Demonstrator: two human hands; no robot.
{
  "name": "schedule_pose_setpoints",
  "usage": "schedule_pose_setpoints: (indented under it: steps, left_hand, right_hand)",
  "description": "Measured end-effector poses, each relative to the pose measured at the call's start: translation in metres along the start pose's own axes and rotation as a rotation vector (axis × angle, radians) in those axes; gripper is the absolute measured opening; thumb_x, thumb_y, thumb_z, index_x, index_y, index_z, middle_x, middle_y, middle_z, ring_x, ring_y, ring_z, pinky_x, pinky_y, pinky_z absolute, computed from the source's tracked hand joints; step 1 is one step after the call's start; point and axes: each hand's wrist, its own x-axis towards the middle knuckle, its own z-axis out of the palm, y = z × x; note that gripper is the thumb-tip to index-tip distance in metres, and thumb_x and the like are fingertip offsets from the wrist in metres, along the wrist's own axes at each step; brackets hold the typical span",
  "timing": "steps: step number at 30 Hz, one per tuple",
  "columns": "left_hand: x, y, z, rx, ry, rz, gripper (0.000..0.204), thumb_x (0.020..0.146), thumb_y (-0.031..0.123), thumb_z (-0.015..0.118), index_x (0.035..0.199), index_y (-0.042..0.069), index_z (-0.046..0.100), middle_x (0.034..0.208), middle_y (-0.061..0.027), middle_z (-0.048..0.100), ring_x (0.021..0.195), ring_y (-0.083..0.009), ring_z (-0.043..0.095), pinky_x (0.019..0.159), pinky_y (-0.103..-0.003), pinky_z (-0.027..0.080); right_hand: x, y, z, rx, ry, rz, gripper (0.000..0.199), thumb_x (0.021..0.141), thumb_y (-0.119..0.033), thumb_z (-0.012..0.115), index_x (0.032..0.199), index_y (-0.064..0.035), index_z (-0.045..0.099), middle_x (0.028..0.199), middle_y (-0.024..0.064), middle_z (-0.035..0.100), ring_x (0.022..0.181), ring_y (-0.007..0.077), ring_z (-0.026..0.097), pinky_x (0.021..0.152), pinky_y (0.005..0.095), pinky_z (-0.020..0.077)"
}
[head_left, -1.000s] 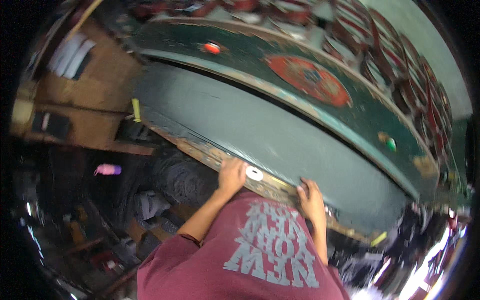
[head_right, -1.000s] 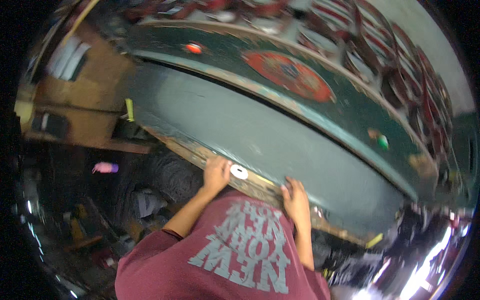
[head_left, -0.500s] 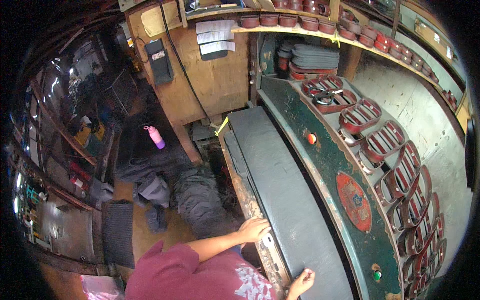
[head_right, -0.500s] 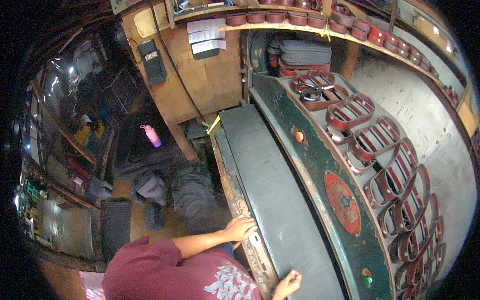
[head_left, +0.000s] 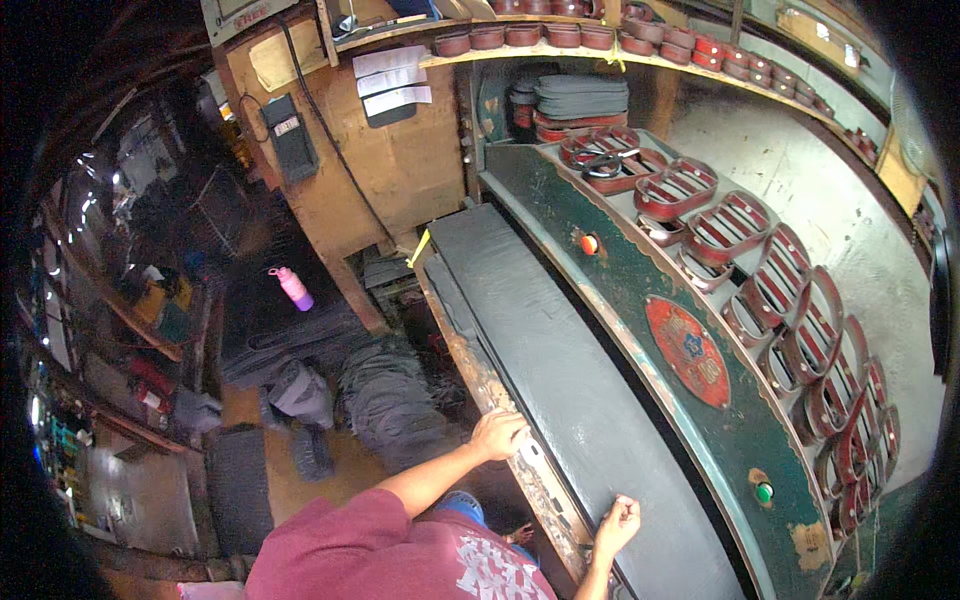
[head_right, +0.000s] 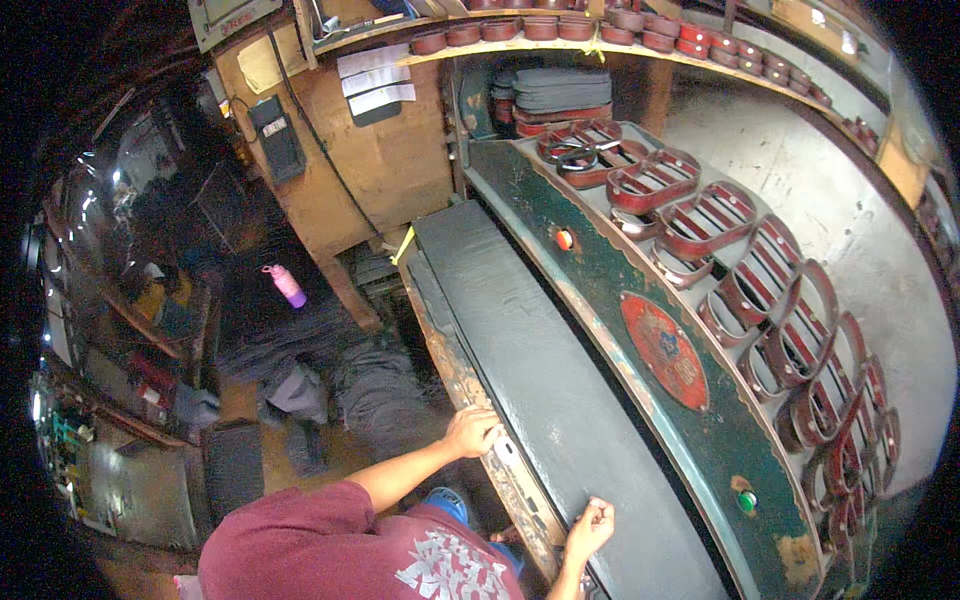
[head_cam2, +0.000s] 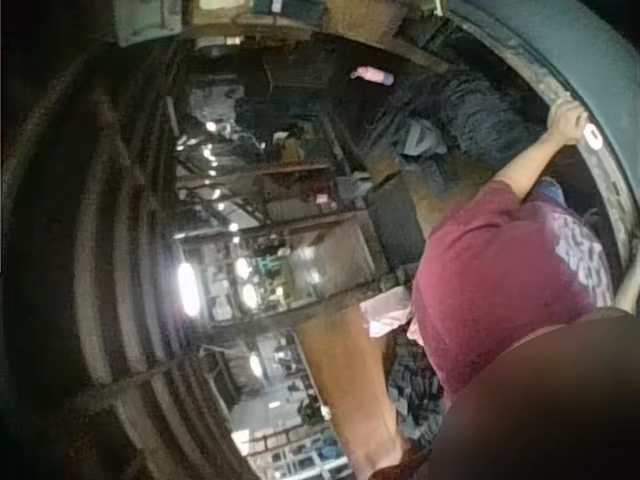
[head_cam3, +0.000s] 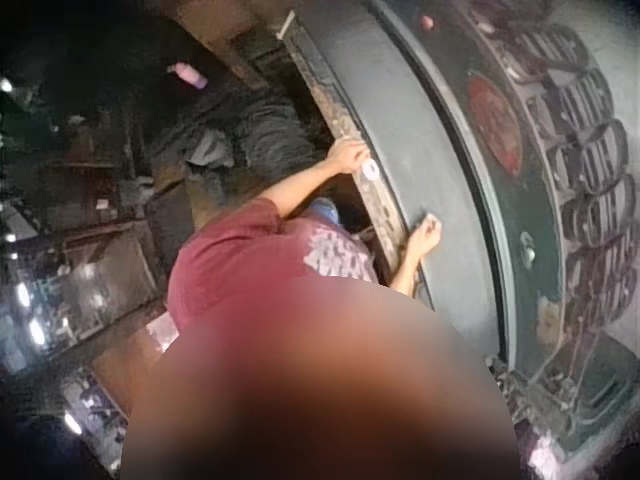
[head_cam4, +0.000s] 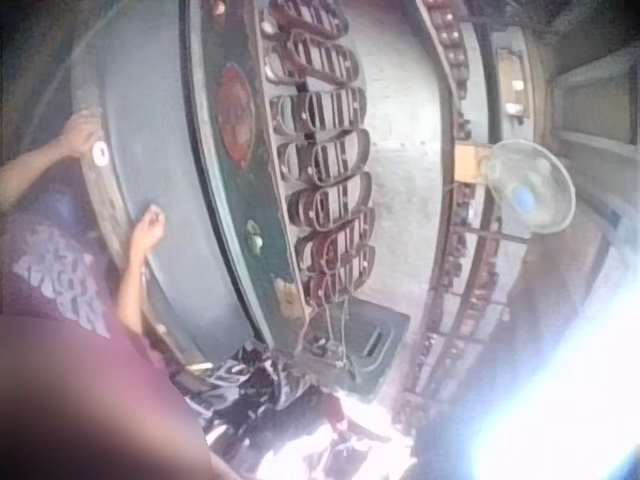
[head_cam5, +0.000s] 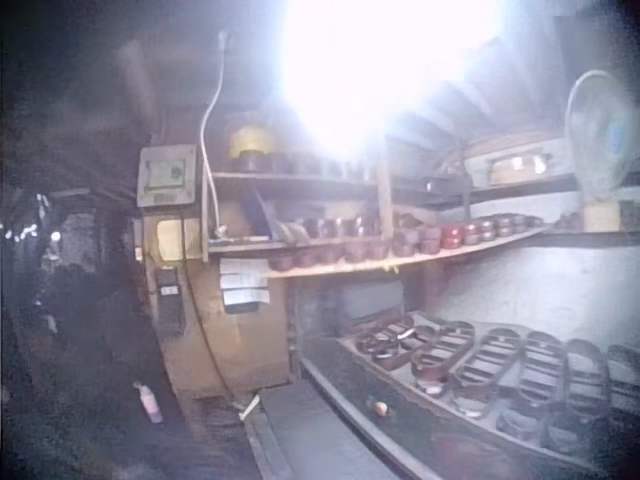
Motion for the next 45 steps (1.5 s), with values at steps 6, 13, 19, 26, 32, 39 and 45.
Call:
schedule_pose_setpoints:
  steps: [6, 13, 19, 26, 32, 39, 45]
  left_hand:
    - [0.000, -0.002, -0.004, 0.014, -0.050, 0.000, 0.023, 0.094, 0.025, 0.060, 0.081, 0.006, 0.065, 0.083, -0.0116, 0.065, 0.086, -0.0333, 0.066, 0.083, -0.046, 0.052]
    - [-0.006, -0.007, 0.000, -0.129, 0.062, 0.039, 0.021, 0.093, 0.024, 0.064, 0.079, 0.007, 0.064, 0.080, -0.0116, 0.064, 0.082, -0.0328, 0.066, 0.081, -0.045, 0.051]
    - [-0.009, -0.008, 0.001, -0.160, 0.097, 0.024, 0.022, 0.095, 0.023, 0.061, 0.087, 0.005, 0.069, 0.086, -0.0110, 0.069, 0.087, -0.0309, 0.068, 0.085, -0.043, 0.052]
    - [-0.012, -0.012, 0.003, -0.219, 0.163, 0.061, 0.020, 0.095, 0.024, 0.061, 0.087, 0.007, 0.069, 0.087, -0.0106, 0.068, 0.088, -0.0312, 0.068, 0.087, -0.044, 0.050]
    - [-0.013, -0.012, 0.006, -0.141, 0.039, 0.038, 0.023, 0.098, 0.026, 0.059, 0.089, 0.007, 0.069, 0.088, -0.0104, 0.067, 0.092, -0.0314, 0.067, 0.092, -0.046, 0.048]
    - [-0.026, -0.006, -0.004, -0.119, -0.004, 0.101, 0.023, 0.097, 0.025, 0.059, 0.087, 0.006, 0.067, 0.087, -0.0114, 0.066, 0.097, -0.0310, 0.065, 0.105, -0.047, 0.041]
    - [-0.084, 0.012, -0.020, -0.241, 0.022, 0.098, 0.027, 0.098, 0.016, 0.061, 0.121, 0.004, 0.068, 0.138, -0.0157, 0.059, 0.136, -0.0324, 0.049, 0.118, -0.049, 0.035]
  right_hand:
    - [0.002, 0.002, 0.013, -0.055, 0.137, -0.057, 0.020, 0.102, -0.018, 0.062, 0.088, -0.0050, 0.061, 0.072, -0.0051, 0.049, 0.065, 0.0056, 0.040, 0.057, 0.0263, 0.0339]
    - [0.003, 0.005, 0.012, -0.173, 0.205, -0.264, 0.020, 0.102, -0.016, 0.062, 0.087, -0.0030, 0.061, 0.074, -0.0037, 0.049, 0.067, 0.0084, 0.040, 0.060, 0.0277, 0.0344]
    - [0.005, 0.008, 0.010, -0.165, 0.152, -0.366, 0.018, 0.100, -0.014, 0.061, 0.087, -0.0018, 0.059, 0.075, -0.0016, 0.051, 0.070, 0.0089, 0.042, 0.063, 0.0282, 0.0356]
    - [0.010, 0.012, 0.011, -0.265, 0.215, -0.424, 0.020, 0.099, -0.013, 0.061, 0.083, -0.0030, 0.057, 0.074, -0.0010, 0.050, 0.070, 0.0105, 0.043, 0.065, 0.0292, 0.0375]
    - [0.015, 0.014, 0.004, -0.330, 0.186, -0.404, 0.017, 0.100, -0.011, 0.061, 0.087, -0.0008, 0.059, 0.078, 0.0028, 0.057, 0.074, 0.0129, 0.050, 0.071, 0.0287, 0.0431]
    - [0.010, 0.012, 0.007, -0.267, 0.163, -0.390, 0.017, 0.101, -0.012, 0.061, 0.089, -0.0002, 0.062, 0.079, 0.0020, 0.058, 0.075, 0.0126, 0.051, 0.070, 0.0294, 0.0447]
    - [0.004, 0.005, 0.009, -0.329, 0.188, -0.395, 0.018, 0.102, -0.013, 0.061, 0.092, 0.0017, 0.062, 0.081, 0.0043, 0.058, 0.076, 0.0132, 0.051, 0.072, 0.0303, 0.0453]
